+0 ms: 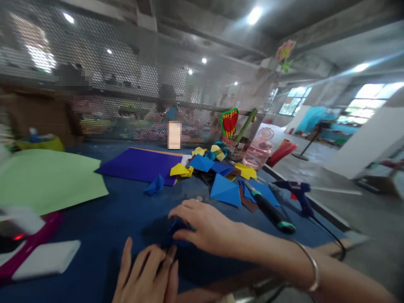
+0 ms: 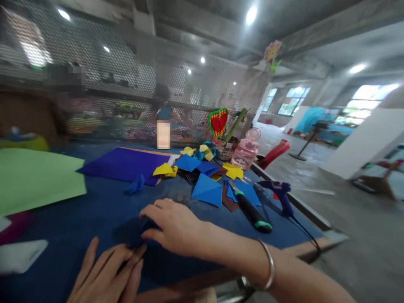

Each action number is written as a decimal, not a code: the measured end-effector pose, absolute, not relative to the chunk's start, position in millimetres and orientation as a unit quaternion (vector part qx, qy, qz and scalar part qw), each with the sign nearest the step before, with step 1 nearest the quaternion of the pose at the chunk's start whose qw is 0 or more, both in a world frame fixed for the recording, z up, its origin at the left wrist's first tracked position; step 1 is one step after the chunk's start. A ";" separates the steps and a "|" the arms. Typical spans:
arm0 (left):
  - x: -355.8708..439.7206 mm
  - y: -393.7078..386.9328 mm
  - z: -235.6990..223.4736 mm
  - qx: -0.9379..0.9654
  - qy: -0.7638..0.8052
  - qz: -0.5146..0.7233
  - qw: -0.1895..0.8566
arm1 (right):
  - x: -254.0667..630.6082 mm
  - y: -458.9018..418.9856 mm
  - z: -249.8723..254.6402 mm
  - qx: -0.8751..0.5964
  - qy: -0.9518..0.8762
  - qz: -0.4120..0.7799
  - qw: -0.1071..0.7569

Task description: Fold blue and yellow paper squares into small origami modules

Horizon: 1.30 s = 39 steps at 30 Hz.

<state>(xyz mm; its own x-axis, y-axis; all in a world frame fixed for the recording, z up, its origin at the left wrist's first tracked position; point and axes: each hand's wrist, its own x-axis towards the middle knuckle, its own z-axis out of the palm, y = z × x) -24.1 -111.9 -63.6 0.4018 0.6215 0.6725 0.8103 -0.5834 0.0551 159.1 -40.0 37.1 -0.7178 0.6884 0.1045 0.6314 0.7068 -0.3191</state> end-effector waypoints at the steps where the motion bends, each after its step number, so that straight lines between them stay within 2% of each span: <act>1: -25.3 -112.8 -61.9 -0.830 -0.429 -0.330 0.135 | 158.8 -40.3 38.1 -0.353 -0.922 0.113 0.108; 3: -27.0 -116.4 -56.2 -0.818 -0.434 -0.357 0.121 | 159.5 -36.1 38.3 -0.363 -0.919 0.089 0.127; 5: -28.1 -120.1 -47.3 -0.776 -0.466 -0.411 0.110 | 161.4 -26.2 36.3 -0.402 -0.890 0.101 0.192; 9: -32.8 -113.7 -21.4 -0.680 -0.543 -0.490 0.053 | 164.4 -1.2 26.6 -0.445 -0.803 0.250 0.306; 12: -34.8 -90.7 -0.5 -0.620 -0.590 -0.510 -0.086 | 163.3 9.7 14.4 -0.458 -0.757 0.328 0.331; 17: -22.3 -42.4 15.4 -0.601 -0.575 -0.430 -0.351 | 160.9 9.1 -4.8 -0.458 -0.734 0.354 0.356; 19: -15.4 -27.9 13.1 -0.613 -0.548 -0.403 -0.402 | 161.8 6.6 -7.7 -0.452 -0.728 0.368 0.360; 26: -18.0 5.4 15.9 -0.653 -0.541 -0.401 -0.347 | 171.6 8.8 -4.9 -0.429 -0.708 0.423 0.369; 32: -42.4 29.9 35.4 -0.602 -0.569 -0.465 -0.312 | 176.5 12.5 -7.3 -0.449 -0.741 0.354 0.351; 39: -55.7 40.0 13.7 -0.521 -0.587 -0.539 -0.304 | 149.0 28.6 13.8 -0.488 -0.798 0.212 0.284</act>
<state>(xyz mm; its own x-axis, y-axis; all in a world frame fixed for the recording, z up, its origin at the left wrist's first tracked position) -55.7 40.0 13.7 -0.2716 0.9404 0.2049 0.2844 -0.1250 0.9505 149.0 28.6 13.8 -0.3623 0.8987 0.2472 0.6580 0.4344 -0.6150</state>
